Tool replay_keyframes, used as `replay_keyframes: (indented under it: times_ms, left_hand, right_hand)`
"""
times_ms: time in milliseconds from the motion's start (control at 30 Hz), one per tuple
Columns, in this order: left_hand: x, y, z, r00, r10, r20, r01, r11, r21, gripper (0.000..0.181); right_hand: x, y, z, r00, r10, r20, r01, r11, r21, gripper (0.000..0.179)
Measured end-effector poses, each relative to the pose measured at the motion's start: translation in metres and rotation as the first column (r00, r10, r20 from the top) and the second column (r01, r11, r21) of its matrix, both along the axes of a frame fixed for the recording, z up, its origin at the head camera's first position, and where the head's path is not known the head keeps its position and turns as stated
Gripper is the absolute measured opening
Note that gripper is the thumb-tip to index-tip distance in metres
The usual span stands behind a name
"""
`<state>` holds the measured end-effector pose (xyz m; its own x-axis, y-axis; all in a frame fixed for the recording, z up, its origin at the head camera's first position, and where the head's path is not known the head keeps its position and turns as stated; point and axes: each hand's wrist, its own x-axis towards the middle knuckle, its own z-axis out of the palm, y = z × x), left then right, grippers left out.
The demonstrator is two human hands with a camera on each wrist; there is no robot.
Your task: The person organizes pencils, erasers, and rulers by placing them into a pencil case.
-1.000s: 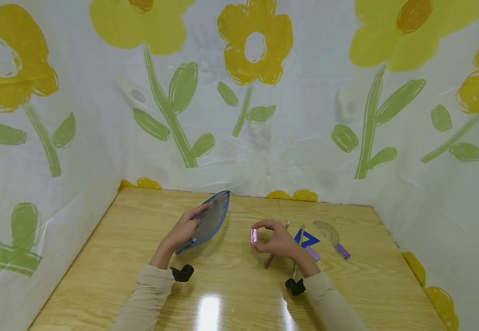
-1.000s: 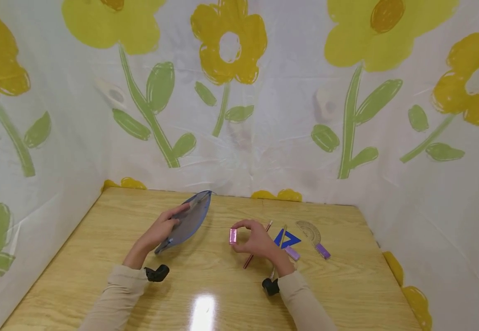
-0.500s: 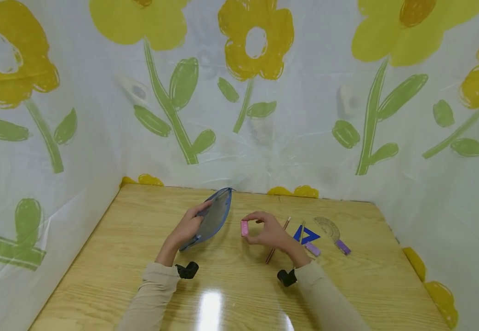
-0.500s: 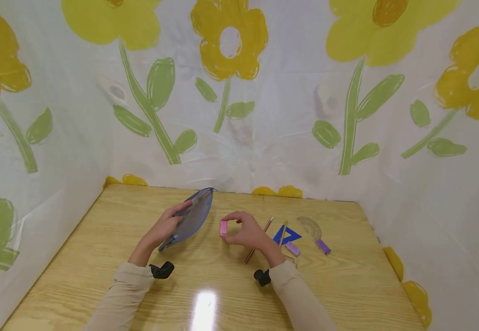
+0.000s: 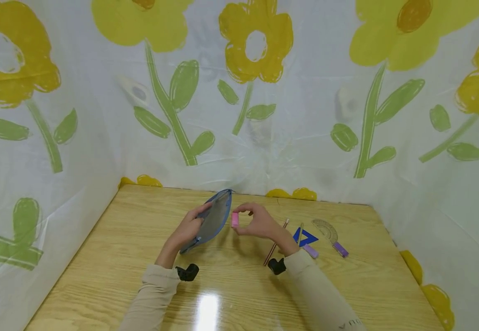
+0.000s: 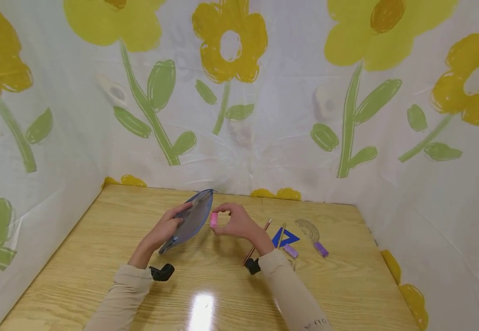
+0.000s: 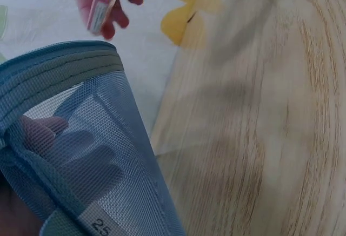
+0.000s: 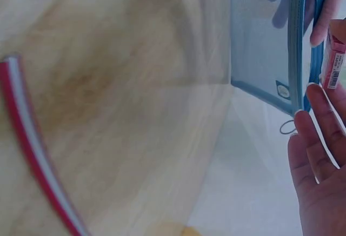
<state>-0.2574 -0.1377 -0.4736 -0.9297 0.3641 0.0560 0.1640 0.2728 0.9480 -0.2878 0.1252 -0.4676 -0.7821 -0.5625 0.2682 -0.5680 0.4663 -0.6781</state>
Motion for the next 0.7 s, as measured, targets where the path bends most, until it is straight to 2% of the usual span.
replay_keyframes:
  times_ms: [200, 467, 700]
  left_hand:
    - [-0.001, 0.002, -0.001, 1.0, 0.012, -0.001, -0.012, 1.0, 0.011, 0.064]
    - [-0.001, 0.007, -0.001, 1.0, 0.024, 0.007, -0.024, 1.0, 0.008, 0.066]
    - [-0.001, 0.011, 0.001, 0.999, 0.041, 0.025, -0.041, 0.999, 0.025, 0.065]
  right_hand:
    - [-0.008, -0.01, 0.007, 1.0, -0.012, -0.001, 0.012, 0.999, 0.037, 0.042]
    - [-0.014, -0.022, 0.018, 0.998, 0.011, -0.056, -0.007, 0.997, 0.072, 0.043]
    - [-0.015, -0.025, 0.023, 0.999, 0.011, -0.034, -0.007, 0.993, 0.12, 0.045]
